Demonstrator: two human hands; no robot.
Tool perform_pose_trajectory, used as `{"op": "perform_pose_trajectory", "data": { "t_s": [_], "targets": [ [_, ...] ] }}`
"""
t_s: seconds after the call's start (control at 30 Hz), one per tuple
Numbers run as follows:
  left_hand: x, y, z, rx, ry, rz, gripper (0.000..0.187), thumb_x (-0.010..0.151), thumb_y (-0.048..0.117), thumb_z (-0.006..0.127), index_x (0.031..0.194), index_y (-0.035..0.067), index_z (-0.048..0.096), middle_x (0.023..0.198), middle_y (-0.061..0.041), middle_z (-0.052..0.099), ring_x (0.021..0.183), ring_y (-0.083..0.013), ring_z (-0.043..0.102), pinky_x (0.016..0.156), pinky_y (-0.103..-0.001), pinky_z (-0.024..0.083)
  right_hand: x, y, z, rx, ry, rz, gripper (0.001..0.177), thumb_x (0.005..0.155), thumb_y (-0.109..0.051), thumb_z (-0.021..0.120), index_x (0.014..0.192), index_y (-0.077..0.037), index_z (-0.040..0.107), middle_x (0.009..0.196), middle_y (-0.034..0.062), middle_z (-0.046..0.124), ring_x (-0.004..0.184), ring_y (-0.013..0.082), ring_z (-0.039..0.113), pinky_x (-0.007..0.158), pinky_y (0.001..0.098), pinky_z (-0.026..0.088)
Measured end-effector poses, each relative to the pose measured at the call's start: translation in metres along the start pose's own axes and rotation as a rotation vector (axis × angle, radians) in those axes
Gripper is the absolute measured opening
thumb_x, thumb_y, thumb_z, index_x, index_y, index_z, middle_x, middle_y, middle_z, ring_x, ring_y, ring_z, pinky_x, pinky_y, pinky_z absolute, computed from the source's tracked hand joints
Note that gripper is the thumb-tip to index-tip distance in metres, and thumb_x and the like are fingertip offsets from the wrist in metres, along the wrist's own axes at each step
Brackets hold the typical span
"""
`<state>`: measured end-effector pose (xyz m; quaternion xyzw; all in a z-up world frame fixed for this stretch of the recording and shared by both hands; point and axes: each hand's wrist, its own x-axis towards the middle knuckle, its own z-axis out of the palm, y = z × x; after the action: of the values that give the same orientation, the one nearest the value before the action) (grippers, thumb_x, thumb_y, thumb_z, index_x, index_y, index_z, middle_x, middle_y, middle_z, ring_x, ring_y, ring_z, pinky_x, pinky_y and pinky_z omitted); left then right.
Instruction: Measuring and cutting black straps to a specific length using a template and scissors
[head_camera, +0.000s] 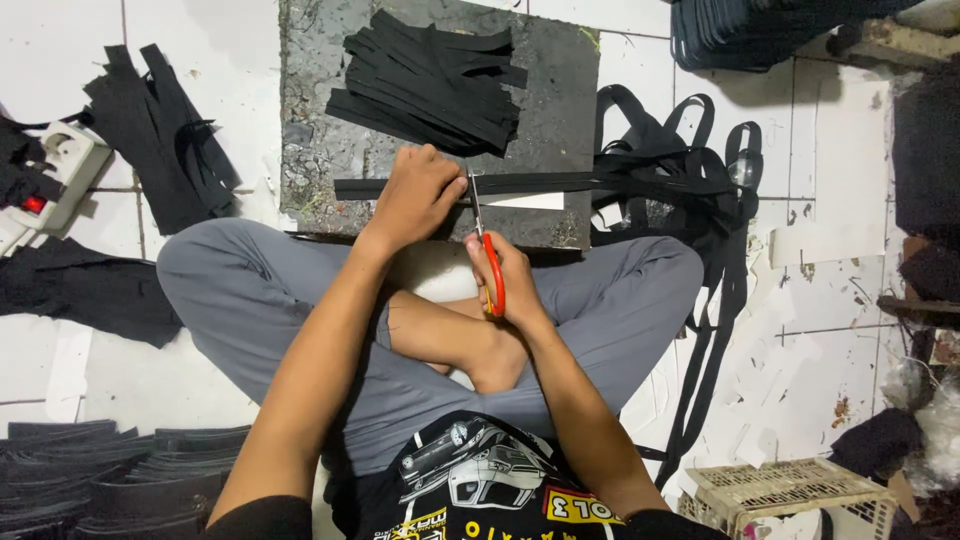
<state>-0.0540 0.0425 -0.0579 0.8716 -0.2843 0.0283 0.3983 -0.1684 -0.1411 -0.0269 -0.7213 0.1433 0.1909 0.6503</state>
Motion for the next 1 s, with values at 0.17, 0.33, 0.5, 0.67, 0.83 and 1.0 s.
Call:
{"op": "perform_pose_trajectory", "data": {
  "t_s": [0.17, 0.33, 0.5, 0.67, 0.83, 1.0],
  "targets": [
    [0.001, 0.002, -0.002, 0.024, -0.004, -0.021, 0.021, 0.106, 0.024, 0.057, 0.088, 0.015, 0.064, 0.075, -0.004, 0.061, 0.092, -0.0223, 0.057, 0.089, -0.039, 0.036, 0.003, 0.005, 0.001, -0.014, 0.006, -0.017, 0.034, 0.104, -0.030, 0.057, 0.112, 0.002, 0.065, 0.053, 0.0113, 0.054, 0.034, 0.0188, 0.056, 0.028, 0.0282, 0.050],
    [0.001, 0.004, -0.003, 0.026, -0.006, -0.016, 0.022, 0.107, 0.025, 0.056, 0.088, 0.015, 0.063, 0.075, -0.004, 0.061, 0.091, -0.0230, 0.057, 0.087, -0.039, 0.036, -0.001, -0.010, 0.003, 0.038, -0.017, 0.011, 0.036, 0.104, -0.030, 0.055, 0.117, 0.003, 0.063, 0.056, 0.0117, 0.054, 0.037, 0.0185, 0.057, 0.031, 0.0293, 0.052],
    [0.002, 0.000, 0.000, 0.021, 0.006, -0.006, 0.021, 0.106, 0.026, 0.057, 0.088, 0.017, 0.063, 0.072, -0.004, 0.058, 0.090, -0.0227, 0.056, 0.088, -0.039, 0.035, 0.006, -0.004, 0.002, 0.073, -0.022, -0.021, 0.037, 0.106, -0.031, 0.052, 0.117, 0.004, 0.062, 0.056, 0.0110, 0.052, 0.037, 0.0184, 0.057, 0.030, 0.0292, 0.051],
    [0.003, 0.005, -0.004, 0.021, 0.001, -0.015, 0.021, 0.106, 0.024, 0.057, 0.087, 0.016, 0.064, 0.071, -0.005, 0.059, 0.089, -0.0233, 0.056, 0.088, -0.039, 0.034, 0.003, -0.011, 0.002, 0.051, -0.033, -0.021, 0.037, 0.106, -0.030, 0.052, 0.116, 0.004, 0.062, 0.056, 0.0103, 0.052, 0.037, 0.0181, 0.057, 0.030, 0.0288, 0.052],
    [0.002, 0.005, -0.006, -0.032, -0.031, -0.007, 0.023, 0.106, 0.027, 0.058, 0.086, 0.016, 0.063, 0.074, -0.004, 0.063, 0.091, -0.0224, 0.058, 0.092, -0.039, 0.034, 0.007, -0.009, -0.002, 0.068, -0.073, -0.026, 0.039, 0.107, -0.031, 0.050, 0.120, 0.005, 0.060, 0.059, 0.0107, 0.053, 0.041, 0.0180, 0.059, 0.034, 0.0294, 0.055],
    [0.003, 0.004, -0.002, -0.006, 0.005, -0.018, 0.024, 0.105, 0.026, 0.058, 0.085, 0.016, 0.063, 0.072, -0.005, 0.064, 0.089, -0.0215, 0.060, 0.091, -0.039, 0.034, 0.003, -0.015, 0.001, 0.029, -0.050, -0.028, 0.035, 0.107, -0.030, 0.050, 0.112, 0.002, 0.062, 0.053, 0.0088, 0.051, 0.035, 0.0188, 0.057, 0.030, 0.0283, 0.051]
  ]
}}
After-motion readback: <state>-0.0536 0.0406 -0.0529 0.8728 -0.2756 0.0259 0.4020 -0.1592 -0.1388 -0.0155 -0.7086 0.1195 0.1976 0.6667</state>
